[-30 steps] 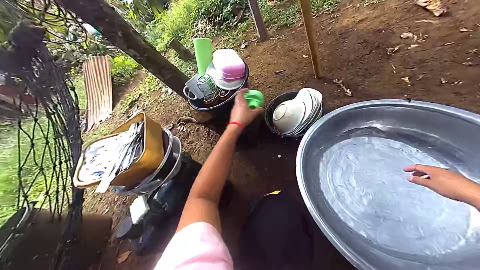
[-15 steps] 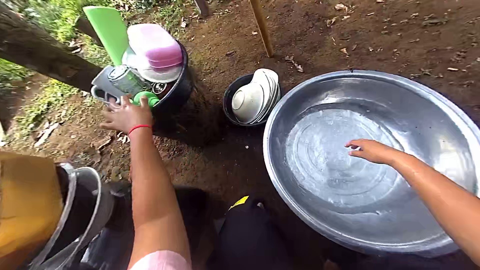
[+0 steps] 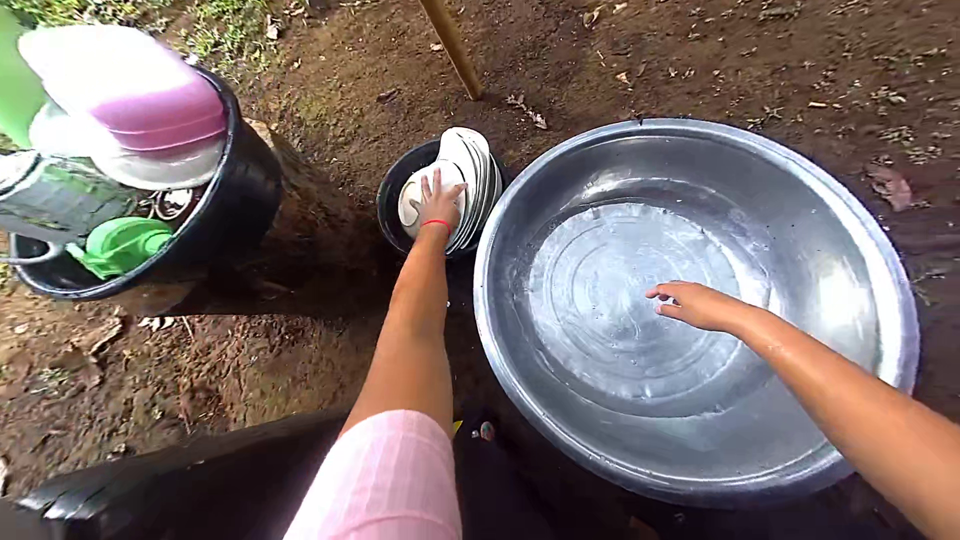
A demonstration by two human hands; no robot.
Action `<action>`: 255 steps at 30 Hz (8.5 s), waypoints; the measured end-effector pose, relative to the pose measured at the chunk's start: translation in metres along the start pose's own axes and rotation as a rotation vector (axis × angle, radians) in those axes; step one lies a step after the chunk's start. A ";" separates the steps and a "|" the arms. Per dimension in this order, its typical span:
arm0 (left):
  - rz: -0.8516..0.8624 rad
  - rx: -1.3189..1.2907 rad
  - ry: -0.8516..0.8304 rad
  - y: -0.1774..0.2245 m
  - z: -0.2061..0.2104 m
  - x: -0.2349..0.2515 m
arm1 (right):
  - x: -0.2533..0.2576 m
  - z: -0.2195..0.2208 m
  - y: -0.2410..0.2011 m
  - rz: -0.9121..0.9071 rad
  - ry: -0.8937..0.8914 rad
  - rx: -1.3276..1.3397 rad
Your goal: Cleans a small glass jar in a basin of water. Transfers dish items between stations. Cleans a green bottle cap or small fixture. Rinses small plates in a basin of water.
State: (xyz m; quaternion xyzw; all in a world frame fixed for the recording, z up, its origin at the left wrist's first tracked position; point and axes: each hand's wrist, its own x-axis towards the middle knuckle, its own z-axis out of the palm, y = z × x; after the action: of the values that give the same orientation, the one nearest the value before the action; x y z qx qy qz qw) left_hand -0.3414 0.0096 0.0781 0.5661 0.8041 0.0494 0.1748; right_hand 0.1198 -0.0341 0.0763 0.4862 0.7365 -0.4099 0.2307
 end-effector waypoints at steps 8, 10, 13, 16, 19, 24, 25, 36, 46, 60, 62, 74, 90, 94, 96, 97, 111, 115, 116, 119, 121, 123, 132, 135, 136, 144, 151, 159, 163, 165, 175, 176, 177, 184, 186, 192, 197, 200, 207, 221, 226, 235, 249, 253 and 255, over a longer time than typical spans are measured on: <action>0.118 0.305 0.011 0.000 -0.010 0.030 | 0.016 0.014 0.015 -0.002 -0.053 -0.030; 0.052 0.191 0.063 -0.007 -0.027 0.028 | 0.016 0.013 0.015 -0.002 -0.046 -0.025; -0.030 0.053 0.121 -0.032 -0.043 0.028 | 0.019 0.014 0.016 -0.012 -0.039 -0.025; -0.225 -0.105 0.156 -0.044 -0.038 0.022 | 0.023 0.017 0.012 0.001 -0.067 -0.036; -0.438 -0.222 0.225 -0.042 -0.025 0.019 | 0.022 0.015 0.009 0.007 -0.066 -0.036; 0.344 0.349 0.200 -0.033 -0.007 0.006 | 0.019 0.015 0.013 0.011 -0.055 -0.043; 0.493 0.496 0.054 -0.028 -0.004 0.009 | 0.019 0.014 0.013 0.018 -0.056 -0.045; -0.006 0.563 -0.184 -0.004 -0.001 0.029 | 0.024 0.018 0.007 0.013 -0.082 -0.072; -0.180 0.504 -0.017 0.009 0.009 0.044 | 0.015 0.014 0.010 0.044 -0.070 -0.049; -0.152 0.207 0.270 0.012 -0.071 0.019 | 0.010 0.015 -0.007 -0.005 -0.008 -0.060; -0.189 0.081 0.323 0.021 -0.093 0.000 | 0.005 0.010 -0.010 -0.028 0.044 -0.050; 0.321 0.005 0.468 0.113 -0.134 -0.166 | -0.020 -0.022 0.049 -0.169 0.308 0.324; -0.096 -0.381 -0.181 0.183 0.202 -0.101 | 0.023 0.072 0.132 0.243 0.308 0.719; 0.059 -0.030 -0.098 0.215 0.255 -0.137 | 0.037 0.071 0.112 0.308 0.408 0.907; 0.381 0.067 -0.242 0.229 0.271 -0.142 | 0.041 0.065 0.106 0.332 0.453 0.899; 0.546 0.106 -0.370 0.234 0.271 -0.134 | 0.040 0.062 0.103 0.345 0.461 0.856; 0.277 -0.056 -0.158 0.203 0.234 -0.118 | 0.057 0.018 0.085 0.475 0.539 0.493; -0.357 -0.764 -0.152 0.207 0.237 -0.147 | 0.055 0.014 0.083 0.523 0.567 0.529; -0.450 -0.932 -0.195 0.211 0.245 -0.153 | 0.054 0.013 0.081 0.522 0.579 0.517; -0.633 -1.259 -0.304 0.232 0.249 -0.173 | 0.049 0.011 0.077 0.511 0.587 0.510; -0.702 -1.326 -0.381 0.245 0.242 -0.187 | 0.045 0.012 0.077 0.533 0.571 0.534; -0.726 -1.317 -0.419 0.253 0.235 -0.195 | 0.044 0.013 0.081 0.586 0.521 0.548; -0.877 -1.302 -0.539 0.272 0.226 -0.189 | 0.051 0.025 0.106 0.586 0.530 0.891; -0.845 -1.459 -0.525 0.282 0.222 -0.173 | 0.043 -0.003 0.090 0.369 0.706 0.823; -0.774 -1.435 -0.521 0.283 0.223 -0.167 | 0.036 -0.013 0.082 0.285 0.761 0.776; -0.334 -0.426 0.056 0.157 0.210 -0.148 | -0.082 -0.071 0.057 0.292 0.701 0.197; -0.122 -0.239 0.048 0.160 0.283 -0.214 | -0.016 0.029 0.121 0.291 0.237 0.436; 0.756 -0.015 -0.434 0.173 0.281 -0.215 | 0.035 0.123 0.089 0.213 0.367 1.041; 0.460 0.009 -0.293 0.177 0.280 -0.202 | 0.032 0.102 0.087 0.250 0.113 1.003; 0.579 -0.015 -0.459 0.187 0.279 -0.202 | 0.033 0.095 0.084 0.259 0.061 1.029; 0.686 -0.127 -0.591 0.183 0.269 -0.223 | 0.041 0.101 0.063 0.296 0.214 0.931; 0.775 -0.092 -0.660 0.169 0.264 -0.232 | 0.042 0.102 0.068 0.306 0.230 0.901; 0.858 -0.055 -0.709 0.149 0.257 -0.237 | 0.042 0.103 0.073 0.313 0.230 0.870; 0.724 0.227 -0.529 0.096 0.205 -0.172 | 0.040 0.094 0.074 0.282 0.119 0.785; 0.390 0.101 -0.383 0.115 0.212 -0.173 | 0.041 0.102 0.076 0.277 0.116 0.787; -0.357 -0.407 -0.252 0.165 0.216 -0.225 | 0.051 0.143 0.069 0.024 0.657 0.147; -0.415 -0.615 -0.317 0.169 0.200 -0.257 | 0.083 0.149 0.035 -0.124 0.534 -0.015; -0.444 -0.760 -0.329 0.168 0.198 -0.254 | 0.086 0.164 -0.007 -0.453 0.519 0.181; -0.448 -0.678 -0.364 0.148 0.181 -0.218 | 0.007 0.175 0.008 -0.585 0.219 -0.034; -0.469 -2.202 -0.252 0.261 0.188 -0.215 | -0.039 0.049 0.060 -0.146 0.847 0.875; 0.570 -1.033 0.143 0.303 0.186 -0.223 | -0.029 0.062 0.045 -0.200 0.747 1.175; -0.476 -0.864 0.078 0.173 0.216 -0.185 | -0.045 0.051 0.042 -0.250 0.799 1.289; -0.348 -0.721 -0.326 0.125 0.224 -0.175 | 0.000 0.158 0.057 -0.627 0.358 -0.217; -0.425 -1.281 -0.093 0.142 0.195 -0.180 | -0.028 0.113 0.023 -0.630 0.554 0.123; -0.395 -1.365 0.064 0.157 0.164 -0.189 | -0.044 0.078 0.001 -0.482 0.547 0.367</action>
State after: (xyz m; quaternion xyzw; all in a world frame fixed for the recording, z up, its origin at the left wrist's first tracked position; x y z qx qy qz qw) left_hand -0.0898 -0.1292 0.0109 0.1721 0.6860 0.5261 0.4722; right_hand 0.1350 -0.1216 0.0653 0.4236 0.7782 -0.4325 -0.1671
